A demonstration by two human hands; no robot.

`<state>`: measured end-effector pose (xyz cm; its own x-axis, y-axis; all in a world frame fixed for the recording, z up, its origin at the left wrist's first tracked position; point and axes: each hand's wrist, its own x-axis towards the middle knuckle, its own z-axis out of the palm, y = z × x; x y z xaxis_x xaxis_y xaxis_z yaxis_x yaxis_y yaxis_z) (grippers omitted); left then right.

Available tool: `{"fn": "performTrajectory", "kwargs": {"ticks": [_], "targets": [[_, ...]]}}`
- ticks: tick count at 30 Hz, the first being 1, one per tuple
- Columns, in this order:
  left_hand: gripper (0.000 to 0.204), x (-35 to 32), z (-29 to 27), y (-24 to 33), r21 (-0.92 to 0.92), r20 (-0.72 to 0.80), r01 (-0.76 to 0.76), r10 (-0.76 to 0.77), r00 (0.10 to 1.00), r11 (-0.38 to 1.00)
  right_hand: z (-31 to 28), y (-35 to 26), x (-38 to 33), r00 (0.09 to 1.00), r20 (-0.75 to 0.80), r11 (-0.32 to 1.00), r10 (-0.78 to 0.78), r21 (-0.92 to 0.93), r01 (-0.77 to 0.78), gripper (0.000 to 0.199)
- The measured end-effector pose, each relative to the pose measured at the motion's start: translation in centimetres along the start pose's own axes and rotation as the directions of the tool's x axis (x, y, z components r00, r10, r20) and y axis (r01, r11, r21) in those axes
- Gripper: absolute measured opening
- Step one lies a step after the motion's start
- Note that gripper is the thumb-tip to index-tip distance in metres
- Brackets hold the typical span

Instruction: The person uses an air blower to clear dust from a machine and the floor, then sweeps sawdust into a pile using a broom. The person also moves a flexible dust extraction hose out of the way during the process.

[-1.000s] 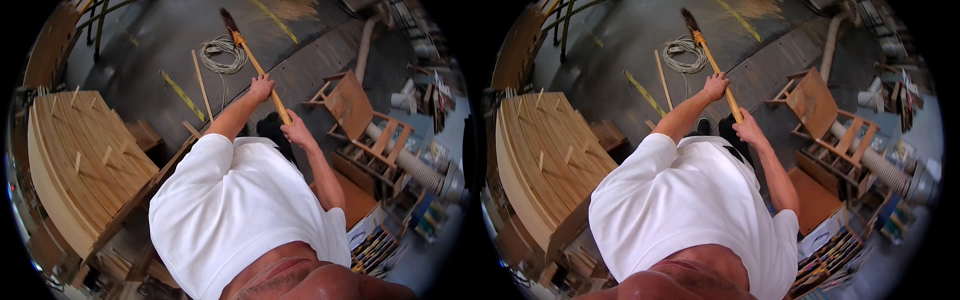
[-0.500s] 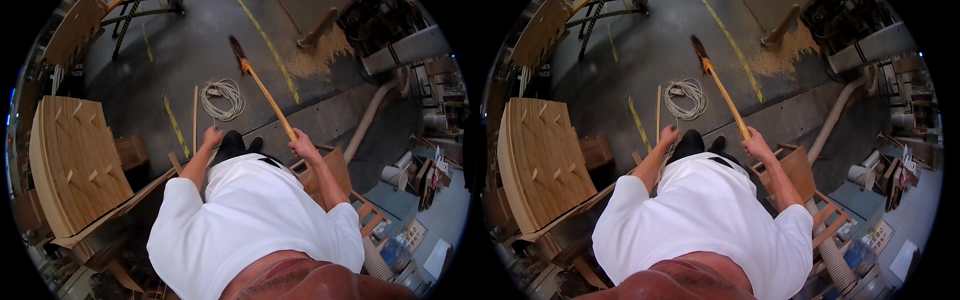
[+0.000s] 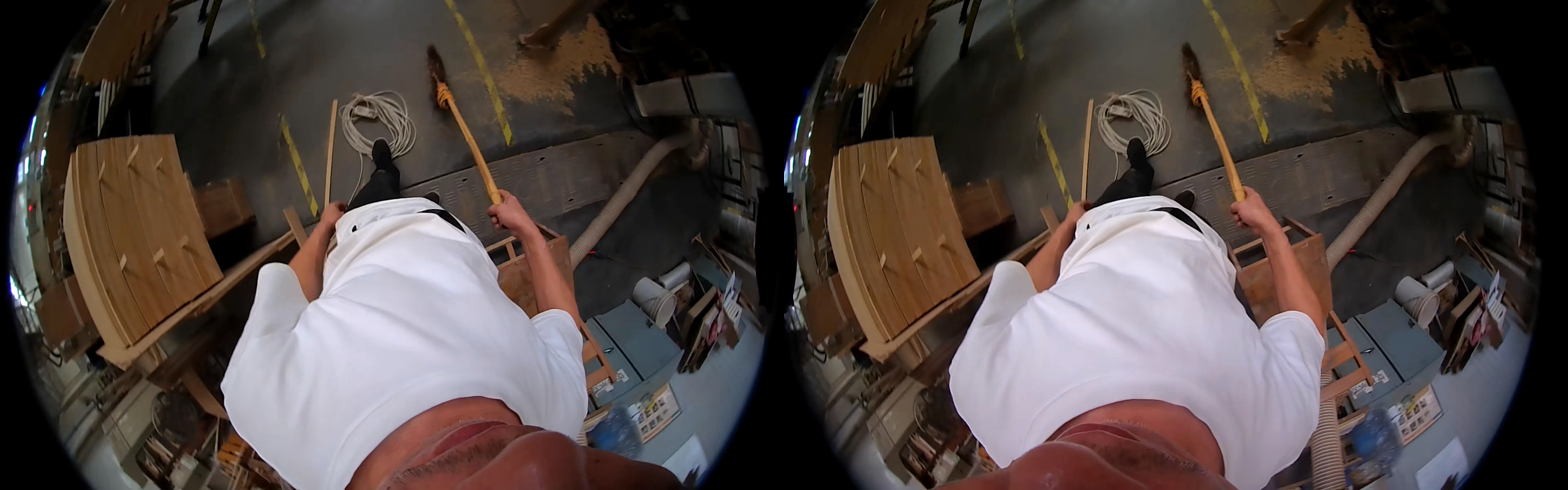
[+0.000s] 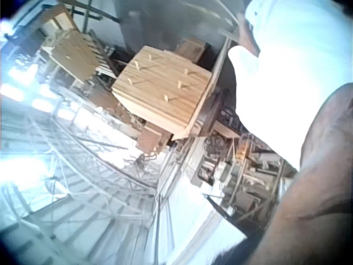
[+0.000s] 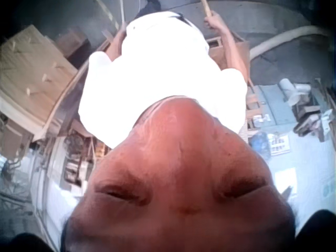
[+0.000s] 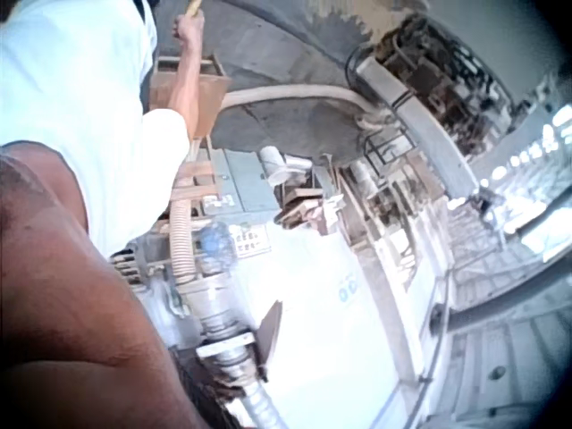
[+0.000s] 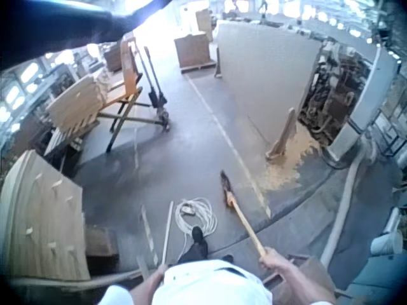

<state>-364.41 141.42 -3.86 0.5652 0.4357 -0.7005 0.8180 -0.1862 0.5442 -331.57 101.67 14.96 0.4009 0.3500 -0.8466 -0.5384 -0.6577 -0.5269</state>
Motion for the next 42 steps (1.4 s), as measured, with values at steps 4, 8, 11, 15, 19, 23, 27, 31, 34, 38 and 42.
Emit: {"fn": "performTrajectory", "kwargs": {"ticks": [4,8,11,15,19,23,27,31,34,38,42], "targets": [[0.043,0.9,-2.1,4.5,0.298,-0.032,0.005,0.004,0.999,0.955,-5.0,4.7,2.8,0.990,-0.128,0.855,0.057,-0.506,-0.114,0.035],[0.038,3.1,-3.8,8.4,0.488,-0.017,-0.030,0.043,0.999,0.872,-5.9,7.5,1.3,0.948,-0.280,0.705,-0.152,-0.703,-0.095,0.036],[0.036,5.9,-2.3,15.2,0.473,-0.012,-0.093,0.112,0.994,0.876,-5.8,11.0,1.9,0.942,-0.322,0.788,-0.094,-0.603,-0.127,0.042],[0.038,5.3,0.8,22.8,0.267,-0.021,-0.291,0.308,0.951,0.919,-5.9,13.1,2.5,0.939,-0.336,0.771,-0.075,-0.617,-0.159,0.048],[0.039,1.6,1.4,20.9,0.093,-0.118,-0.278,0.288,0.950,0.956,-7.6,8.3,2.0,0.946,-0.276,0.605,-0.168,-0.787,-0.122,0.043],[0.036,-1.7,1.8,11.1,0.094,-0.188,-0.087,0.103,0.977,0.992,-7.6,2.0,0.6,0.957,-0.119,0.585,-0.263,-0.809,0.061,0.040],[0.031,-6.2,2.7,1.7,0.056,-0.191,0.229,-0.215,0.958,0.972,-5.2,-1.8,6.3,0.950,0.019,0.532,-0.313,-0.825,0.192,0.041],[0.033,-9.7,5.1,-4.0,-0.073,-0.163,0.398,-0.405,0.900,0.914,0.4,-6.0,12.2,0.881,0.197,0.350,-0.430,-0.863,0.364,0.042],[0.035,-8.8,6.6,-4.2,-0.242,-0.067,0.257,-0.280,0.958,0.936,2.6,-6.1,18.0,0.883,0.163,0.307,-0.440,-0.897,0.318,0.038],[0.036,-5.4,8.5,-6.9,-0.382,0.015,0.116,-0.119,0.993,0.917,0.2,-6.3,20.2,0.886,0.177,0.181,-0.429,-0.944,0.276,0.035],[0.035,0.1,6.9,-0.2,-0.231,-0.031,-0.004,-0.003,1.000,0.973,-11.8,-5.6,14.9,0.952,-0.025,0.278,-0.304,-0.959,0.064,0.036]]}}
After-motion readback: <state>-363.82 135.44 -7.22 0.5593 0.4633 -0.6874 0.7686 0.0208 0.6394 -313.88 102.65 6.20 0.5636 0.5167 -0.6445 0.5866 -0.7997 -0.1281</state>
